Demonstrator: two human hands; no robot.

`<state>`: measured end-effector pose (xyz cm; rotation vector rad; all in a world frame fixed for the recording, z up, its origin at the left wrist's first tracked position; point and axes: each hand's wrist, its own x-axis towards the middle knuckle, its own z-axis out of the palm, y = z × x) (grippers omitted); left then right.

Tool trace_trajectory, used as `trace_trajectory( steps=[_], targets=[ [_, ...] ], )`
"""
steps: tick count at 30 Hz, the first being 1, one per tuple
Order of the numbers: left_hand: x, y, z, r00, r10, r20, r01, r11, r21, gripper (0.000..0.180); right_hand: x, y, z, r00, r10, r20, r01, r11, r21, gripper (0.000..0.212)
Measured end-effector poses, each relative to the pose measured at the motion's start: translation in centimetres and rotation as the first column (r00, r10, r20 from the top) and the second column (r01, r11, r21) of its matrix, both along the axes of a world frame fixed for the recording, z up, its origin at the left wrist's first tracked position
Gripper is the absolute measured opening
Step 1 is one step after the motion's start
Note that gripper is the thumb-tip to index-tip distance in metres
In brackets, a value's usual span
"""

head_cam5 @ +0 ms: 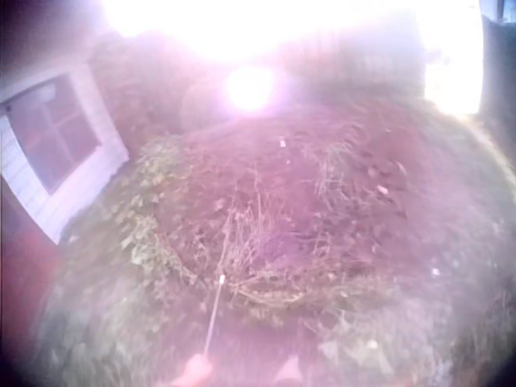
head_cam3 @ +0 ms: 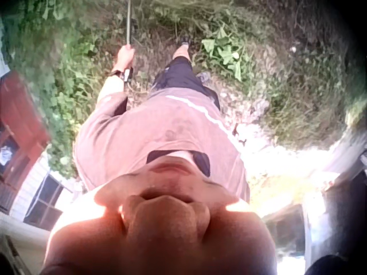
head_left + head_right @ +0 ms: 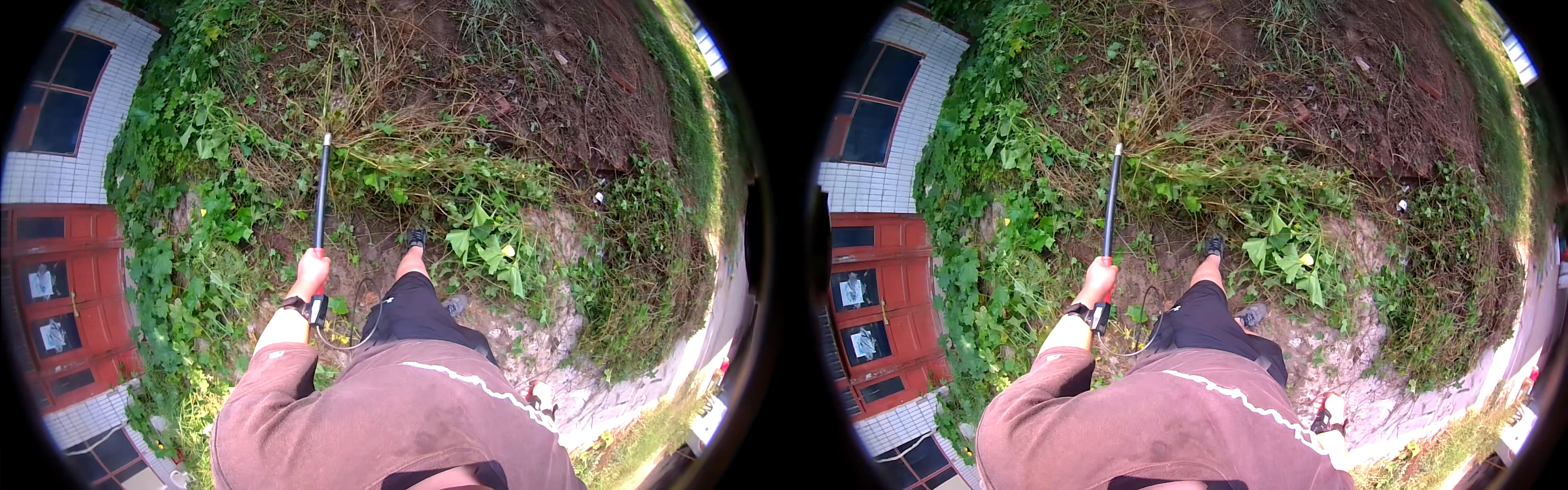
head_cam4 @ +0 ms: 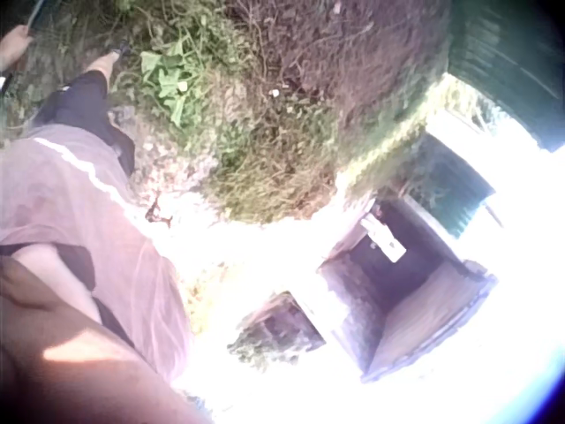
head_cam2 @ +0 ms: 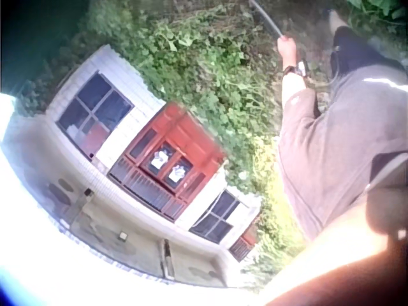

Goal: The person uses a long-handled hook tool to pick up a plastic bottle and move vines and overgrown vegetation in an outdoor yard area.

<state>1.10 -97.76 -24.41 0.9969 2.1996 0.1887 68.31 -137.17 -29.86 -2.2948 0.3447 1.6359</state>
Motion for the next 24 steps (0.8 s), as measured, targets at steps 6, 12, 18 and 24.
trace_trajectory(
  steps=[6,12,18,24],
  targets=[
    [3.1,4.4,4.1,0.961,-0.175,-0.212,0.192,0.980,0.060,0.024,-0.4,2.4,-2.0,0.992,-0.122,0.043,0.123,0.992,-0.033,0.031],
    [7.9,16.1,9.3,0.829,-0.531,-0.178,0.558,0.811,0.178,0.023,-5.1,16.2,1.2,0.995,0.090,0.043,-0.096,0.982,0.162,0.015],
    [10.3,30.8,7.9,0.901,-0.411,0.141,0.341,0.870,0.357,0.022,-10.5,33.8,2.7,0.970,0.221,0.106,-0.242,0.929,0.280,0.011],
    [0.4,45.2,-0.1,0.633,0.227,0.740,-0.487,0.860,0.152,0.009,-15.7,46.4,8.1,0.924,0.354,0.147,-0.383,0.858,0.341,0.010]
  ],
)
